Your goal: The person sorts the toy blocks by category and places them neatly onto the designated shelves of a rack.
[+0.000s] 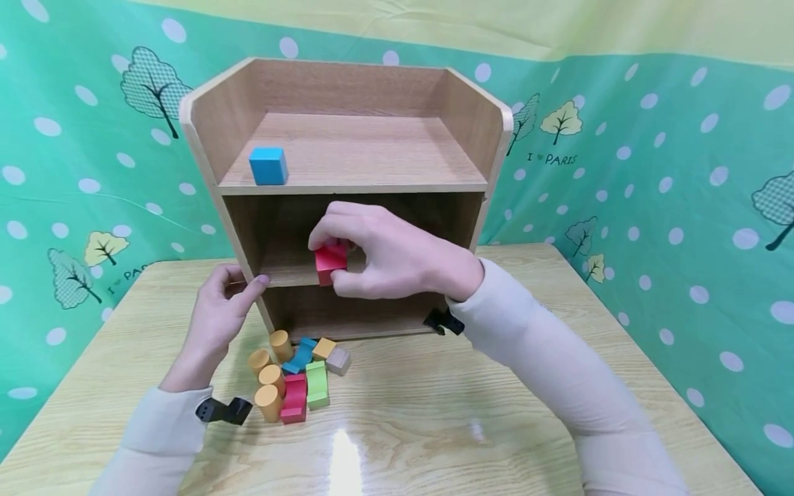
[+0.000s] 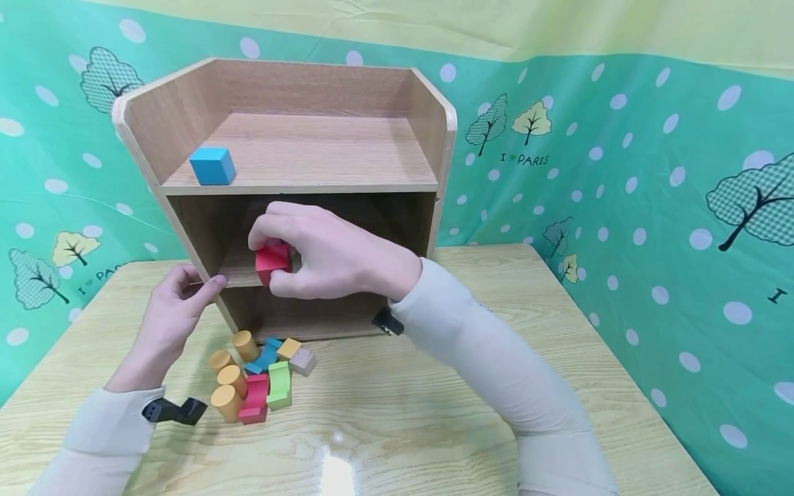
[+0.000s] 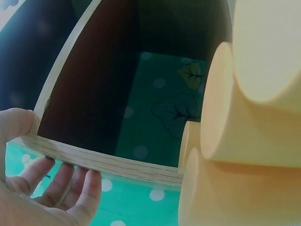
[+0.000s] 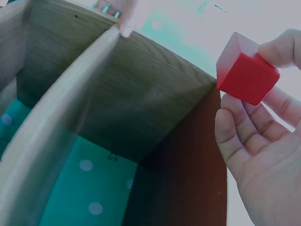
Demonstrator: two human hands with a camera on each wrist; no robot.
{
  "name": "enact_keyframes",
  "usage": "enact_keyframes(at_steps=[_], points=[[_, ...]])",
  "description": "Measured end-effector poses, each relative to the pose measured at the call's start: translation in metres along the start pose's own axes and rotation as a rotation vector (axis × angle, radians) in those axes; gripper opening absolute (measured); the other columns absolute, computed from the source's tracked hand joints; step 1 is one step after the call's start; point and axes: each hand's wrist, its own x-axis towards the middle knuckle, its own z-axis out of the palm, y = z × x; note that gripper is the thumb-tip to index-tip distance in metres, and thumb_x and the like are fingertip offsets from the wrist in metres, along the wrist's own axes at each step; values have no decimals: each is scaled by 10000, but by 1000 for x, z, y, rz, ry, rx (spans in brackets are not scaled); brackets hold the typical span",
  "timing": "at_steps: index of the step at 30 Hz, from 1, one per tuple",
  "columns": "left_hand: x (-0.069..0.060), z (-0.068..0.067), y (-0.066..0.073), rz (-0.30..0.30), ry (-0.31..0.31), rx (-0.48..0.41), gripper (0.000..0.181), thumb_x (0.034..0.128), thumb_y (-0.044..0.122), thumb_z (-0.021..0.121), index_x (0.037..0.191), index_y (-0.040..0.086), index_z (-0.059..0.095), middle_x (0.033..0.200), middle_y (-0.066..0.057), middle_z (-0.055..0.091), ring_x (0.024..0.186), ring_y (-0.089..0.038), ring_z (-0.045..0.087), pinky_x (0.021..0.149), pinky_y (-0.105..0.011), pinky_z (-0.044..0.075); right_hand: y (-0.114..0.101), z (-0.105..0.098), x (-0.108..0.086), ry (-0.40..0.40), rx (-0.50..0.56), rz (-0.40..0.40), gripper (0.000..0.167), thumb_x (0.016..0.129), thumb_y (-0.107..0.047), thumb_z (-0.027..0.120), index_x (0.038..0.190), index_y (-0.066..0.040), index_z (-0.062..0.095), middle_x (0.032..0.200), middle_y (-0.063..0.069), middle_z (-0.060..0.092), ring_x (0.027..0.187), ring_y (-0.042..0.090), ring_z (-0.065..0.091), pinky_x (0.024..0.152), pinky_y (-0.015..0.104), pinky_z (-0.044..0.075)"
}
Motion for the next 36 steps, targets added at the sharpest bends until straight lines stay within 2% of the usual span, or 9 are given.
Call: enact_keyframes(at_steps=[7,12,25,30,36], points=[[0,0,0,-2,-2,-4,493,933,374,600,1221,-6,475,1129,-62,495,1014,-171,450,781,-246,415,2,-13,7,19,3,-18,284,802,-166,665,1075,-103,615,975,-53,550,871,48,474,784,216,436],[0,1,0,-1,-4,-1,500,932,383,597,1222,-4,471,1131,-66,492,1019,-177,447,780,-249,415,1,-21,10,11,-25,52,262,822,-197,626,1079,-151,616,967,-96,544,877,31,468,794,218,428],[0,0,-1,1,1,0,491,932,377,601,1215,-6,478,1123,-69,497,1016,-176,451,781,-265,411,13,-39,27,91,-15,-45,235,795,-120,647,1024,-78,612,895,-35,545,830,64,471,757,243,438],[0,1,0,1,4,-2,487,931,369,603,1216,-6,479,1122,-69,500,1016,-174,456,785,-266,412,17,-45,34,120,-33,-24,232,792,-110,651,1019,-71,619,897,-24,558,822,71,482,726,248,462],[0,0,1,-4,-4,-2,494,936,374,594,1225,-8,473,1140,-82,494,1028,-184,449,797,-299,405,22,-52,41,116,-67,37,251,803,-133,667,1043,-74,623,908,-30,571,824,76,496,740,248,465]])
